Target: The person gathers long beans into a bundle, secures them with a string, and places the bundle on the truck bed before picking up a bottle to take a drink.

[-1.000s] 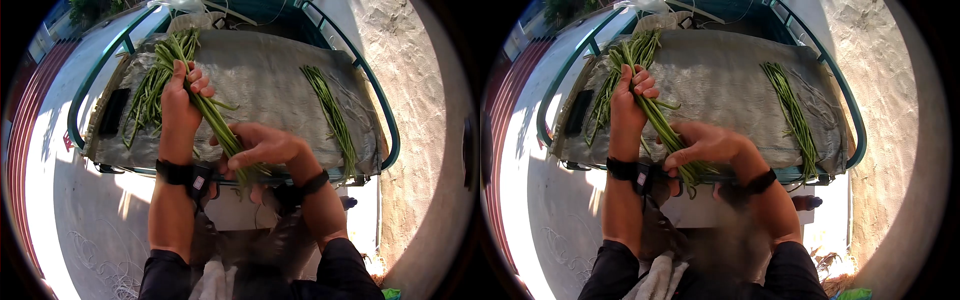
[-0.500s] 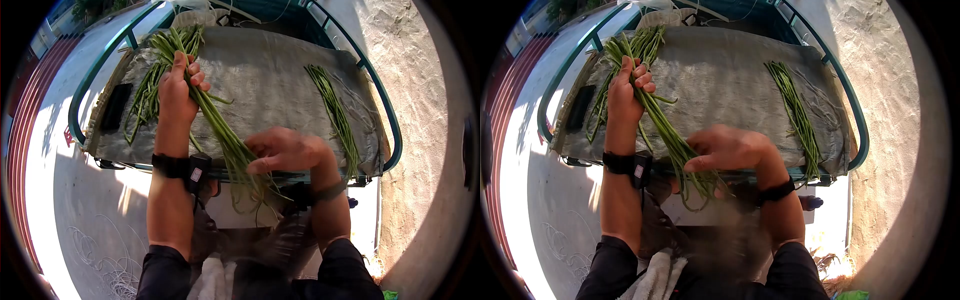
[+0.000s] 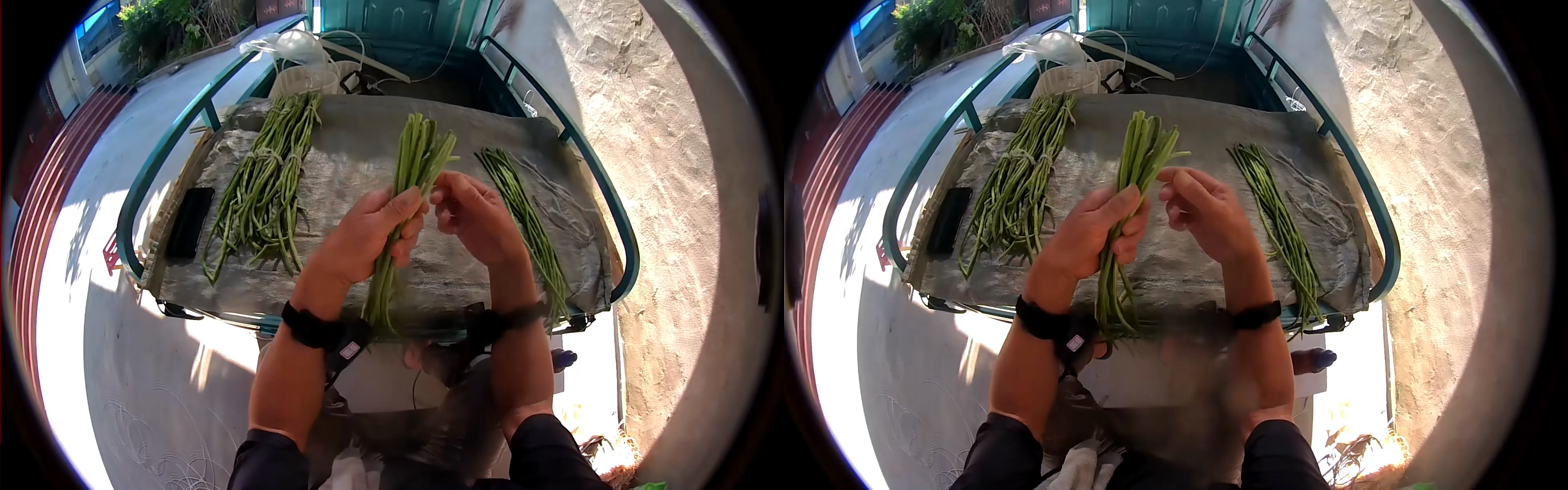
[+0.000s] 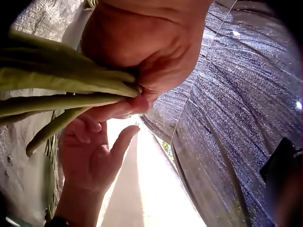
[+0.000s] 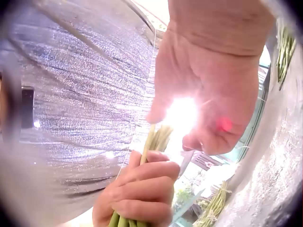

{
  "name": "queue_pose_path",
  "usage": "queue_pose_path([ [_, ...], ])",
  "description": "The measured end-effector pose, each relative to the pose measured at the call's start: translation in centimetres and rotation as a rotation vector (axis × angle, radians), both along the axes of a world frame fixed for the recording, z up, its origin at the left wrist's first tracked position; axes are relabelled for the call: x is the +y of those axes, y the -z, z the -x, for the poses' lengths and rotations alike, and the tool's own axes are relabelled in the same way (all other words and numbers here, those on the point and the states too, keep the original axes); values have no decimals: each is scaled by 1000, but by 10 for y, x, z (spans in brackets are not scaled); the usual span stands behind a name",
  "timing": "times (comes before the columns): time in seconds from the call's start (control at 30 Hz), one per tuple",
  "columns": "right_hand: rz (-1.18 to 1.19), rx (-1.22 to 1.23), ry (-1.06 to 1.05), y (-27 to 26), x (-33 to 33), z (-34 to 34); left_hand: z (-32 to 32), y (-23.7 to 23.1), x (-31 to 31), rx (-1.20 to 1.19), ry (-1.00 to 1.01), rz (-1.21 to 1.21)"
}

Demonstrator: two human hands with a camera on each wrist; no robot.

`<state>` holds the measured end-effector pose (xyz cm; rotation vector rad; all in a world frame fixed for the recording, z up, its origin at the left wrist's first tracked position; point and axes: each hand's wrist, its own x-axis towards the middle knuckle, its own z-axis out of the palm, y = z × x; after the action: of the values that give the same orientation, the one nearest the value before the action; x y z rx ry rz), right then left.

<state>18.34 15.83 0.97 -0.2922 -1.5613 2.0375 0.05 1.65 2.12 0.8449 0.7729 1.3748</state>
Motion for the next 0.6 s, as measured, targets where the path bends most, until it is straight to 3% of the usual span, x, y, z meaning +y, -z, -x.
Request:
queue_pose_path([
  [0.07,23,151,-192,4,3,0,-12,5,2,57,85,-3],
  [0.2,5,224,-183,8,-13,5,-26,12,2,118,180,-15],
  [0.23,138,216,-158,0,-18,2,-28,13,1,133,183,15],
  [0.33,234,316,-197,14,-1,7,-32,19,2,173,181,89],
  [0.43,186,189,-112,16,0,7,-36,26,5,222,153,116],
  [0.53,270,251,-162,18,4,13,-42,26,6,294,112,120],
  [0.6,251,175,-43,13,0,12,-45,27,8,312,106,115],
])
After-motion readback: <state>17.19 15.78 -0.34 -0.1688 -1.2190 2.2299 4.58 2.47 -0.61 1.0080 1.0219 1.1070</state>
